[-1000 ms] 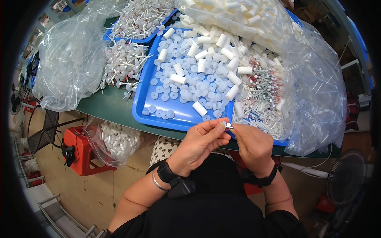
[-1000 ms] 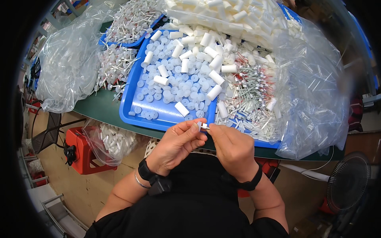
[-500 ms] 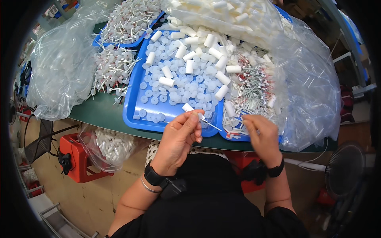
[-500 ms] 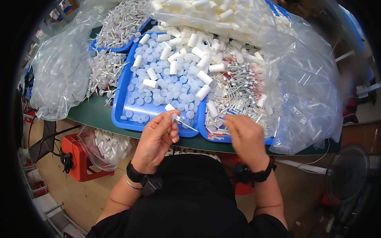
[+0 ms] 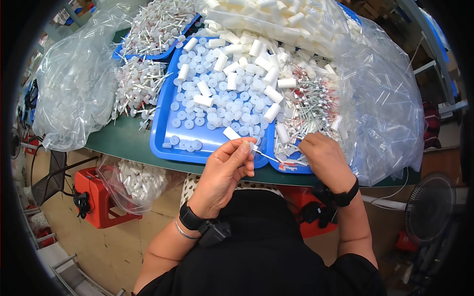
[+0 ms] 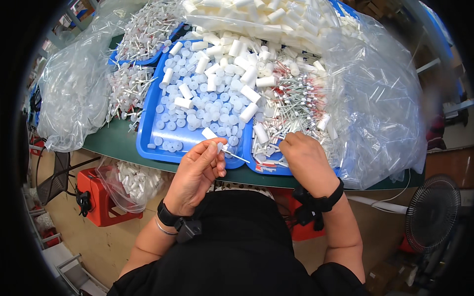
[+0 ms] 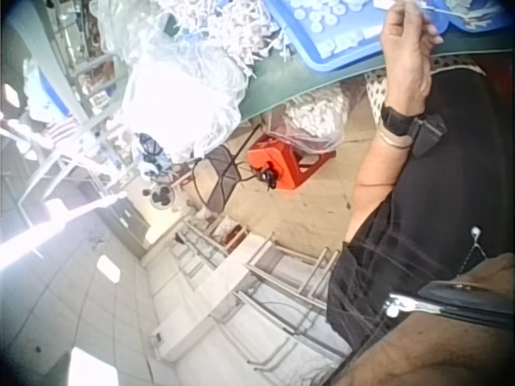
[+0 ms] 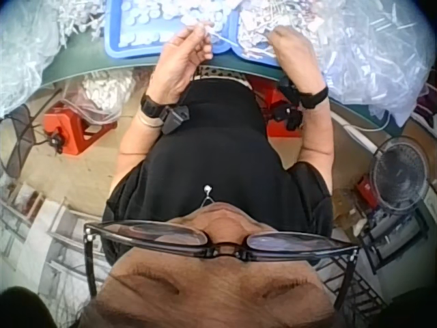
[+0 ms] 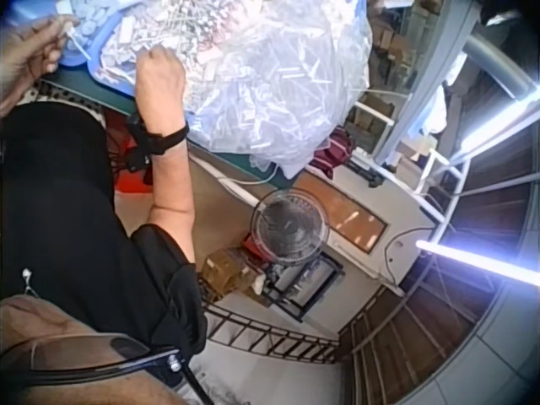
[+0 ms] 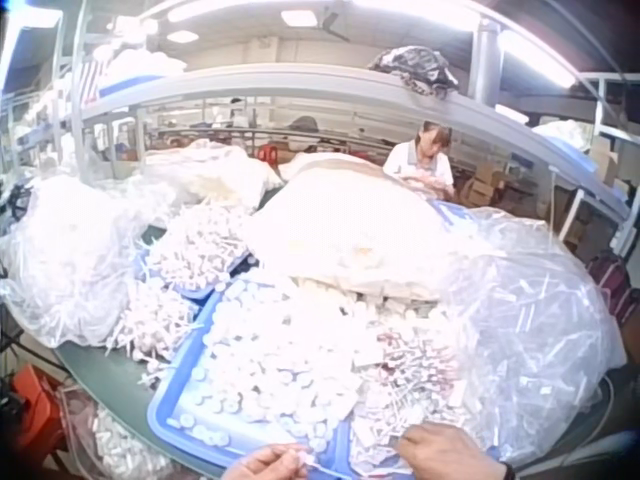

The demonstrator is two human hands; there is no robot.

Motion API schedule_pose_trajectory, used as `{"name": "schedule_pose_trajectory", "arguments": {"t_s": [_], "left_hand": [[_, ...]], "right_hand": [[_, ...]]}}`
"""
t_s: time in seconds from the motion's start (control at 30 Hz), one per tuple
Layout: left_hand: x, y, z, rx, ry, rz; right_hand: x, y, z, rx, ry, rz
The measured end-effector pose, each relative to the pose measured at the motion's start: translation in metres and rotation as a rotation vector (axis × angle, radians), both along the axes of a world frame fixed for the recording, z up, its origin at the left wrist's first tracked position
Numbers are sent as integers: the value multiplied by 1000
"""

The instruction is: The person repeatedly picks up small white cylindrical plastic pieces and thin metal rods from blue trays. They insert the metal rods into the plastic cylinders one by one and place the assembled units into a clear plastic bag on the table.

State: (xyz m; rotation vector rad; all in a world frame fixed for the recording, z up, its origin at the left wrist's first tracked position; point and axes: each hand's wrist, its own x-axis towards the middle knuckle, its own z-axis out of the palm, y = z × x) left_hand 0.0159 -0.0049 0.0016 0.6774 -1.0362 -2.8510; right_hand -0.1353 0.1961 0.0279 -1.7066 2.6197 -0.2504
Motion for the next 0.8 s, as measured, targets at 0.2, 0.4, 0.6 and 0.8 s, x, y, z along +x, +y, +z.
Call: {"name": "schedule_pose_trajectory", "arguments": {"t_s": [0.2, 0.4, 0.6, 0.8], "left_hand": [[-2, 2, -1, 13, 3, 9], [-5, 2, -4, 48, 33, 16], [-7, 3, -3, 57, 50, 27], [-6, 2, -5, 63, 38, 55]], "right_hand": [[0, 1, 8, -148, -197, -77], [21, -12, 16, -408, -455, -92], [27, -19, 15, -474, -468, -67], [28, -20, 14, -484, -447, -68]]}}
